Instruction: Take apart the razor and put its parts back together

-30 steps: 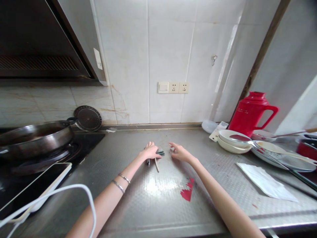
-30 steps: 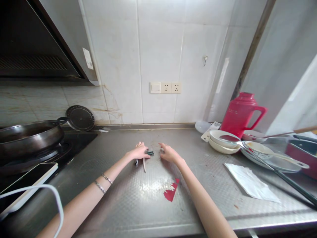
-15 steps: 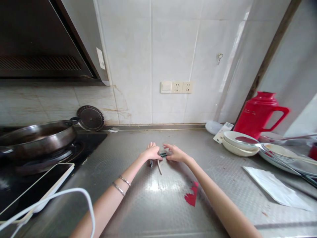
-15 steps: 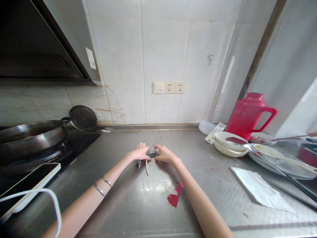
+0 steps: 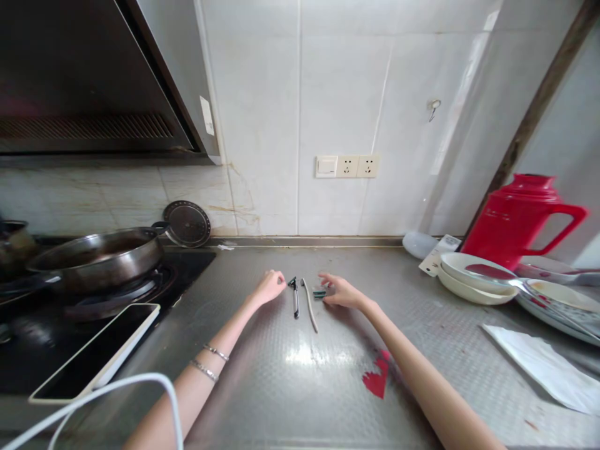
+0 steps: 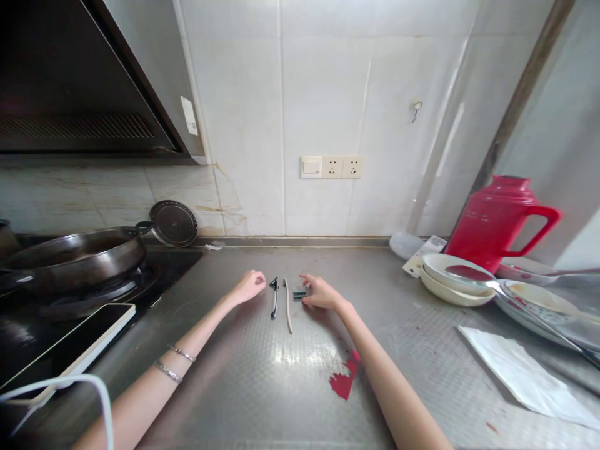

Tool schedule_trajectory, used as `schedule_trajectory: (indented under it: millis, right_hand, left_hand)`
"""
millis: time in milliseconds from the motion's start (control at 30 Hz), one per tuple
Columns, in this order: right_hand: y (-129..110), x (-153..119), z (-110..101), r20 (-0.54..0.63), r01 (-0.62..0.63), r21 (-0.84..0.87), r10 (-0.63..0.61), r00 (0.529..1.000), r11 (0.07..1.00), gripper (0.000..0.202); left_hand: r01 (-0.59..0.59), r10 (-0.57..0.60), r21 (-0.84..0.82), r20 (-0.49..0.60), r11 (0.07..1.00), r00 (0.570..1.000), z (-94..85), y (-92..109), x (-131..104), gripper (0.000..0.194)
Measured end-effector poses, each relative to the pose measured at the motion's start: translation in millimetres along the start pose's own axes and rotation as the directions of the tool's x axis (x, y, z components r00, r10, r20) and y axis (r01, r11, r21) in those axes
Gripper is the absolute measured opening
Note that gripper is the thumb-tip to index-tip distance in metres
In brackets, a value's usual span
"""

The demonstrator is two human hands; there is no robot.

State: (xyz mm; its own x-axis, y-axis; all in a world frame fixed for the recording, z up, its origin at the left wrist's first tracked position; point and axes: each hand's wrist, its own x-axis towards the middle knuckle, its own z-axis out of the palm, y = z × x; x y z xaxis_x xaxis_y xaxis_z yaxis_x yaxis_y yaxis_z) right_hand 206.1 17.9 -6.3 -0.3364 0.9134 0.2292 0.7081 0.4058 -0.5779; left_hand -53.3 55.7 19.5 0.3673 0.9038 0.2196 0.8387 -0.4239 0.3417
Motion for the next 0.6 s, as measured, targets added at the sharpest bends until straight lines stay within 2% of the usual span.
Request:
schedule_trajectory:
  millis: [67,133,200,267,333,433,600]
  right_hand:
    - [-2.7,-2.1,-2.4,-0.029,0.006,-0.004,-0.006,1.0,1.0,0.069]
    - [-2.8,-5.5,-6.8,-0.099,-0.023,-0.062,0.016,0.995,0.998,0.051]
    - [1.1,-10.5,-12.8,-0.199,-0.155,-0.199,0.115,0.973,0.968,0.028]
    - [8.8,-16.8,-19.3,-0.278,-0.332,-0.356,0.24,0.93,0.874,0.032]
    - [18.2,-23.4,-24.7,-0.302,-0.434,-0.469,0.323,0.897,0.769,0.04]
    - [29.4,-30.5,-28.2,-0.279,-0.459,-0.54,0.365,0.888,0.705,0.042]
    - [34.5,-32.9,-26.1,-0.277,-0.461,-0.545,0.369,0.887,0.7,0.041]
  left_hand:
    - [0.034,-0.034,-0.005,0.003,0.999,0.999,3.5,-10.0,-1.6,0.02]
    - [0.09,-0.09,0.018,0.01,0.996,0.996,6.4,-18.6,-3.3,0.022]
    - [0.152,-0.153,0.079,0.013,0.985,0.988,7.8,-24.9,-5.4,0.028]
    - [0.204,-0.207,0.153,0.006,0.967,0.978,8.1,-28.4,-7.7,0.034]
    - [0.233,-0.236,0.215,-0.011,0.948,0.972,8.2,-29.8,-9.7,0.038]
    - [0.231,-0.231,0.278,-0.032,0.933,0.972,9.5,-29.8,-11.7,0.039]
    - [0.214,-0.213,0.306,-0.039,0.928,0.976,11.5,-28.8,-13.5,0.038]
